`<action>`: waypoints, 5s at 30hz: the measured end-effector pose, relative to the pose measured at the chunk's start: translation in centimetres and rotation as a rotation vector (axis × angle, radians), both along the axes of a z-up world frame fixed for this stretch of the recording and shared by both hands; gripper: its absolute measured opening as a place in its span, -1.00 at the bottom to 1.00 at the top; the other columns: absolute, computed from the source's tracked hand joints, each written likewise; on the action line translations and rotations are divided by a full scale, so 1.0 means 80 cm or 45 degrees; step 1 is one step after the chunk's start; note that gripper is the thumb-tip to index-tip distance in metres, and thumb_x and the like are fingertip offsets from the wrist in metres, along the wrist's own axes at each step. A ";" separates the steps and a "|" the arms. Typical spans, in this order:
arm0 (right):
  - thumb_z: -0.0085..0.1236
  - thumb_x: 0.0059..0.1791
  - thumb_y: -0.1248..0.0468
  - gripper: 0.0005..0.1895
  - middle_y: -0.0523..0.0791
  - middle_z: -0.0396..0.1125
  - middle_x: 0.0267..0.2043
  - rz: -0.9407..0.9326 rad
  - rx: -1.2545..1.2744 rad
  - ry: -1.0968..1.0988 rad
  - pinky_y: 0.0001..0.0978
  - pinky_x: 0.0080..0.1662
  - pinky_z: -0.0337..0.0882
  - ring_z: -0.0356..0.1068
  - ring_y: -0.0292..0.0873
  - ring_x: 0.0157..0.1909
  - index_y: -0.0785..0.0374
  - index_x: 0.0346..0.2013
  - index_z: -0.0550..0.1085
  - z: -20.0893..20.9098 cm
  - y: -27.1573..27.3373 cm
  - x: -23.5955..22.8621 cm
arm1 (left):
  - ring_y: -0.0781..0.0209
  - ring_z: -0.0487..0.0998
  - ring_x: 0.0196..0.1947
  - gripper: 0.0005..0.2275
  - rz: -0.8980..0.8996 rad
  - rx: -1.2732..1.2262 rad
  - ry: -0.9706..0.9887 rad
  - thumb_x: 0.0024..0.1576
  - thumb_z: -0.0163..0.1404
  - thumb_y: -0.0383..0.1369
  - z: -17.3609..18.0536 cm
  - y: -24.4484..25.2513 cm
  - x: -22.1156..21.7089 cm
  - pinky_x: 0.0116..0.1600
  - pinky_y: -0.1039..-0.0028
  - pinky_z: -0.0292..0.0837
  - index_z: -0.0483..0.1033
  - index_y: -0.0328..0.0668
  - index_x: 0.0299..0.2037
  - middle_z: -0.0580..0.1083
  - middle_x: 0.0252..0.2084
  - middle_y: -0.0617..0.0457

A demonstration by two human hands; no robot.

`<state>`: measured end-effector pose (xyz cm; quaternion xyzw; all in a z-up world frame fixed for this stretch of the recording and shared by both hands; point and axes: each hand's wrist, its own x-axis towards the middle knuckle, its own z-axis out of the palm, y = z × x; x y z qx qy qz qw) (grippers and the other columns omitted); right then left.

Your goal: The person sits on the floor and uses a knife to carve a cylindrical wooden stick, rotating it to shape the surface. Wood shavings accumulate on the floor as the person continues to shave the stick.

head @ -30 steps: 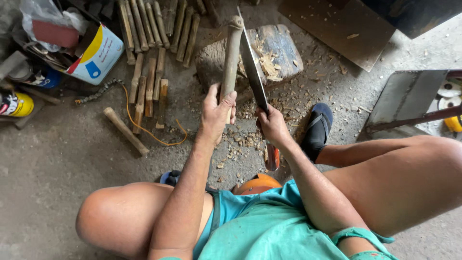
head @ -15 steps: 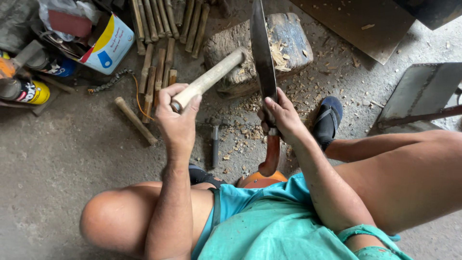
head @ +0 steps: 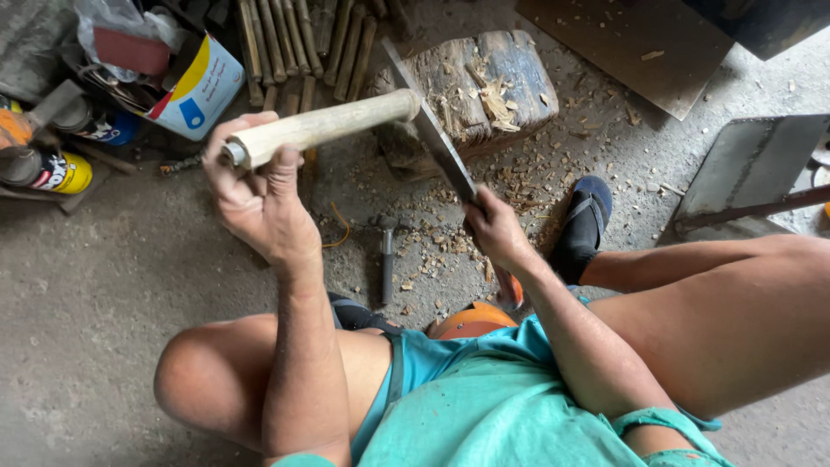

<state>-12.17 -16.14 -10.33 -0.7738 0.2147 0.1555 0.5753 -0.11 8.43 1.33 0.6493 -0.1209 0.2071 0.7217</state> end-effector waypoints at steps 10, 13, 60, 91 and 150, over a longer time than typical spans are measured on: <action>-0.14 0.08 0.35 -0.83 -0.24 0.30 -0.44 -0.498 0.098 -0.342 -0.44 -0.53 0.35 0.31 -0.34 -0.53 0.16 -0.02 0.24 0.028 -0.038 -0.001 | 0.22 0.49 0.17 -0.73 -0.264 0.070 0.062 0.39 0.13 -0.31 -0.002 -0.048 -0.005 0.33 0.40 0.44 0.38 -0.19 0.18 0.49 0.14 0.03; -0.12 0.18 0.29 -0.90 -0.26 0.26 -0.45 -0.445 0.206 -0.411 -0.47 -0.50 0.29 0.25 -0.37 -0.51 0.15 -0.01 0.26 0.025 -0.030 0.001 | 0.25 0.55 0.19 -0.70 -0.300 0.152 0.115 0.35 0.06 -0.28 -0.005 -0.062 -0.002 0.33 0.39 0.55 0.38 -0.10 0.23 0.52 0.18 0.06; -0.11 0.16 0.21 -0.83 0.07 0.34 -0.55 0.060 -0.873 -0.006 0.11 -0.46 0.28 0.31 0.20 -0.56 0.27 -0.16 0.28 0.007 -0.004 0.015 | 0.24 0.47 -0.17 -0.83 -0.340 -0.269 -0.012 0.45 -0.04 -0.28 -0.037 -0.107 0.057 0.07 0.33 0.49 0.23 -0.11 -0.05 0.41 -0.20 0.01; -0.07 0.16 0.24 -0.88 0.00 0.31 -0.54 -0.076 -0.590 -0.338 -0.06 -0.45 0.34 0.33 0.00 -0.53 0.21 -0.15 0.39 0.001 -0.017 -0.007 | 0.26 0.45 -0.24 -0.79 -0.525 -0.401 0.032 0.41 0.02 -0.33 -0.041 -0.100 0.035 -0.06 0.40 0.44 0.19 -0.15 -0.09 0.40 -0.24 0.02; -0.11 0.15 0.37 -0.90 -0.06 0.25 -0.56 -0.152 -0.477 -1.002 -0.26 -0.51 0.28 0.26 -0.15 -0.59 0.33 -0.10 0.38 0.042 0.000 -0.005 | 0.22 0.37 -0.15 -0.84 -0.547 -0.548 0.089 0.42 0.01 -0.44 -0.048 -0.095 0.051 0.07 0.37 0.34 0.22 -0.13 -0.03 0.36 -0.12 -0.01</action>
